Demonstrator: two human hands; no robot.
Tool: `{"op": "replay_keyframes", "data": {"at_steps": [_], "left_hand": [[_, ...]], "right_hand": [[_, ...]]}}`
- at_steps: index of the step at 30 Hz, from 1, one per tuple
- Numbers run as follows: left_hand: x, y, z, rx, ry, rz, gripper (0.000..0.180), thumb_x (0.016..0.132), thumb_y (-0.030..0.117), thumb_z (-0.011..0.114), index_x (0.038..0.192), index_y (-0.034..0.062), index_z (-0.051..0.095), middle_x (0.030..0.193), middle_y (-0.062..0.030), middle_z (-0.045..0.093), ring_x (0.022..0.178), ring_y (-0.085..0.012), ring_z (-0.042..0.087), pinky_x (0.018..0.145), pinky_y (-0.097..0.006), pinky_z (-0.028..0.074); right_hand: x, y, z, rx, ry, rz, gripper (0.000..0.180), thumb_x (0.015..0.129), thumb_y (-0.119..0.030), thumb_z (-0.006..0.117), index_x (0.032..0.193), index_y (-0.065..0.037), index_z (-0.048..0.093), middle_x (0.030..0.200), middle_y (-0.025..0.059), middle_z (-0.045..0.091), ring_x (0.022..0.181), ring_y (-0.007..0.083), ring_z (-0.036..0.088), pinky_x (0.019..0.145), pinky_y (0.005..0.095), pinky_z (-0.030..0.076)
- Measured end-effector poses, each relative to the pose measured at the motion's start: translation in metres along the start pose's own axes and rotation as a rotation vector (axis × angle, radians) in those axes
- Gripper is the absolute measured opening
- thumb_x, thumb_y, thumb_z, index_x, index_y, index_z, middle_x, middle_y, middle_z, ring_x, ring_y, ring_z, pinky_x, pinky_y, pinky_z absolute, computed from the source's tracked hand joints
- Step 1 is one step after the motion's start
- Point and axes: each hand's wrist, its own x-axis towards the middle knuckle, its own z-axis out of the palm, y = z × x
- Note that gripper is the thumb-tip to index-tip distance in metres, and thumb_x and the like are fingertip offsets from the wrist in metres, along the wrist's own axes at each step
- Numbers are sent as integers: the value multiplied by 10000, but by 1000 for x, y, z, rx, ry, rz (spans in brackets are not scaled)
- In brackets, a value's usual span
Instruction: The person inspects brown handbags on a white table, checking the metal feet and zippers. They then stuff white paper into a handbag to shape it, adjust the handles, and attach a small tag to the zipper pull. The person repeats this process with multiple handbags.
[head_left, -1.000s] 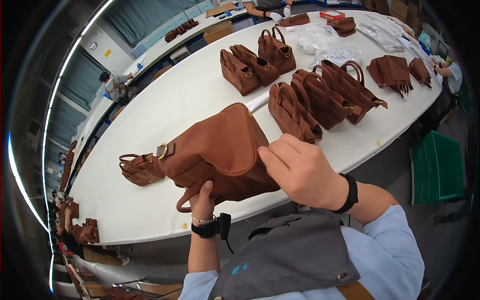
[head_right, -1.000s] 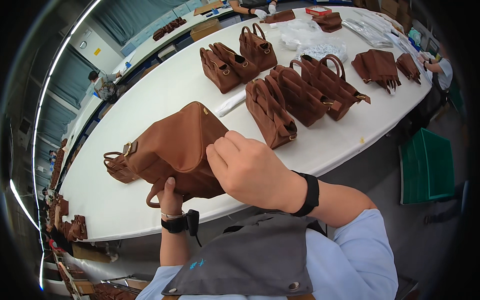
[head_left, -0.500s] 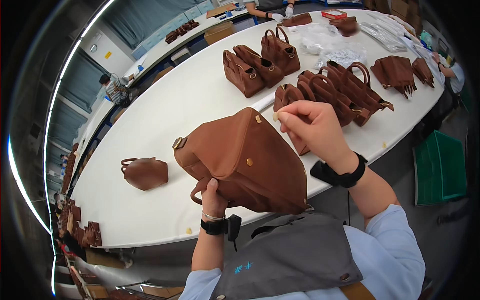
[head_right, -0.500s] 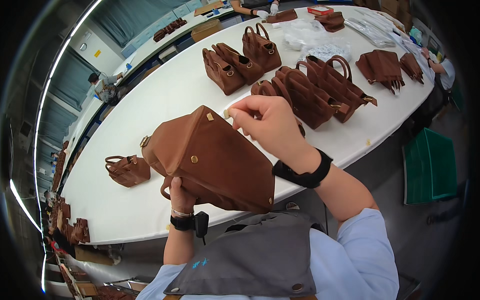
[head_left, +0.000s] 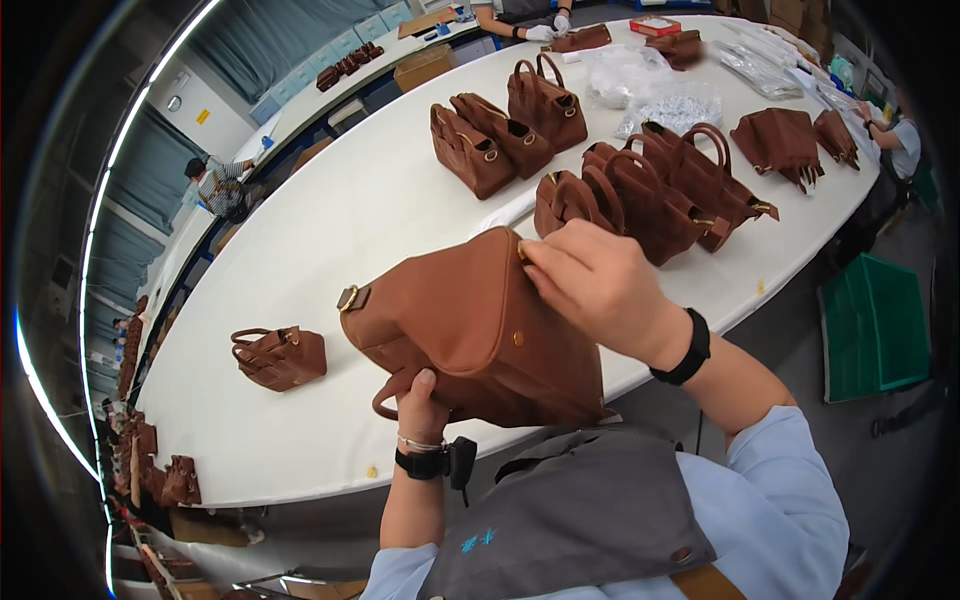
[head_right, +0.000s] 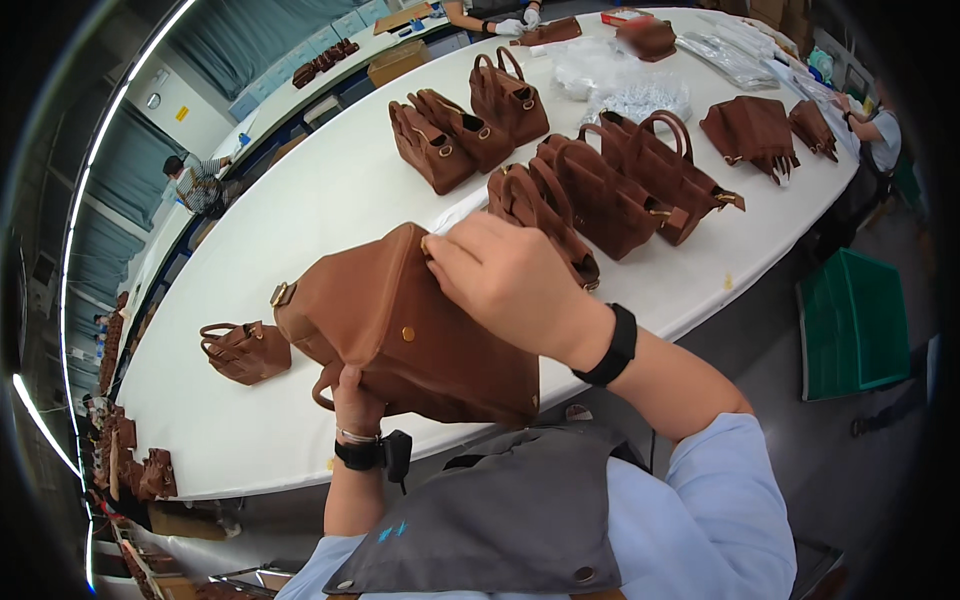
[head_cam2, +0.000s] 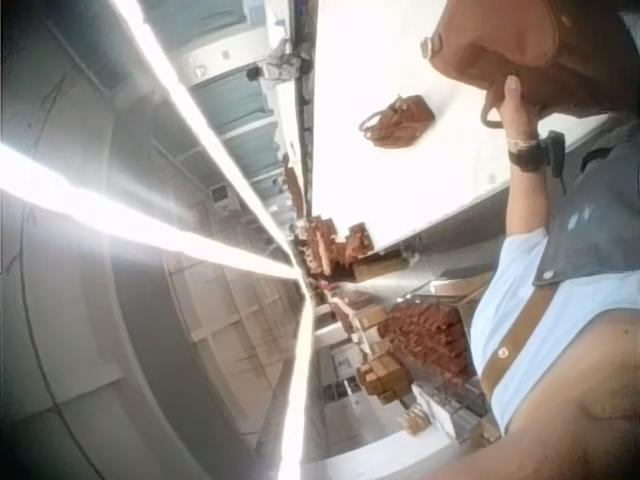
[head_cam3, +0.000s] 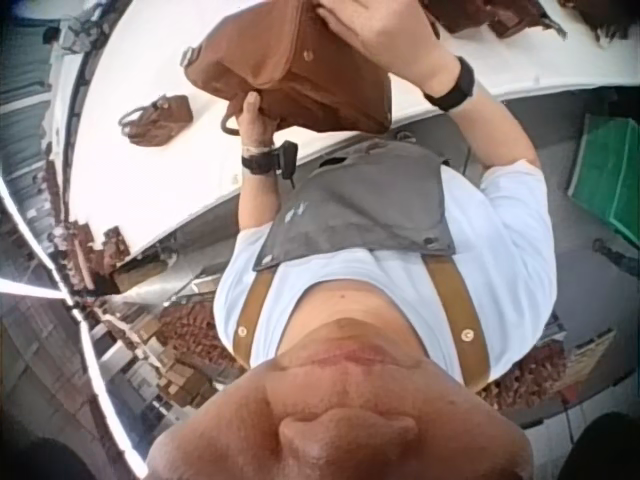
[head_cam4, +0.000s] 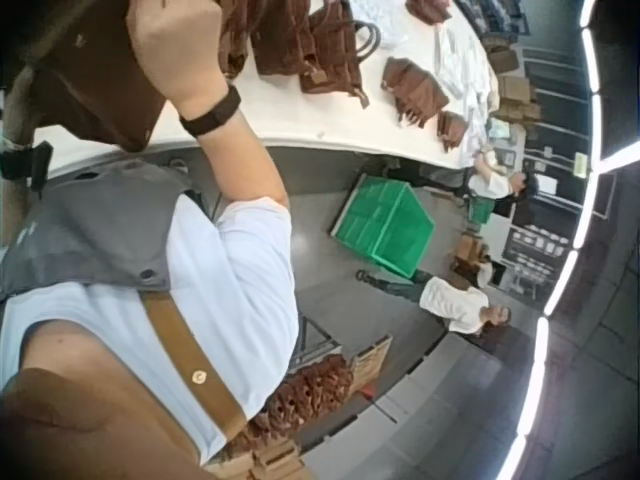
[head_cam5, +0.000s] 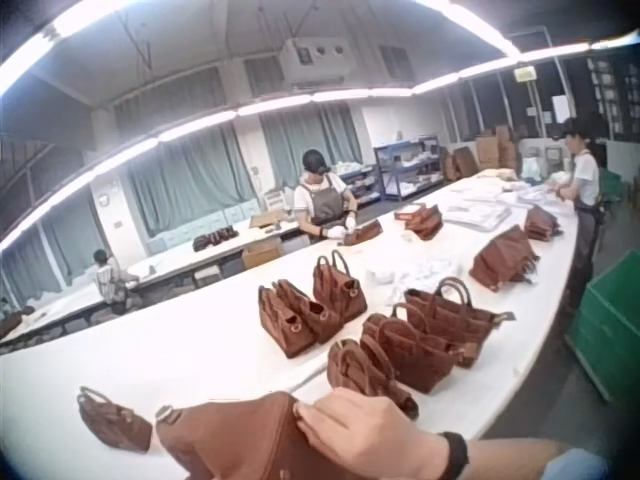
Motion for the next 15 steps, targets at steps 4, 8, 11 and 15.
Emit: {"op": "replay_keyframes", "data": {"at_steps": [4,8,11,15], "left_hand": [[0,0,10,-29,-94,16,659,823,177,651,1409,25,391,1368,-129,494,1254,-325,508,1053,-481,432],[-3,4,13,108,-77,106,702,785,246,674,1393,15,410,1334,-136,521,1200,-320,546,1036,-457,447],[-5,7,23,101,-59,107,697,778,248,683,1383,17,425,1319,-128,528,1189,-309,548,1024,-448,454],[-4,8,23,122,-74,42,688,781,262,677,1378,25,430,1322,-114,522,1209,-290,533,1021,-441,454]], "right_hand": [[-9,6,-5,-96,-125,-42,338,770,-61,576,1065,103,607,782,115,562,742,251,581,592,329,505],[-7,0,-5,-75,-120,-4,277,771,10,676,1035,80,631,803,98,589,724,240,601,591,329,510],[-6,6,-4,-35,-100,6,260,759,6,688,1007,65,639,797,103,595,714,249,606,600,333,515],[-5,18,-3,103,-39,31,200,776,10,683,974,27,658,774,75,612,672,201,606,565,309,496]]}}
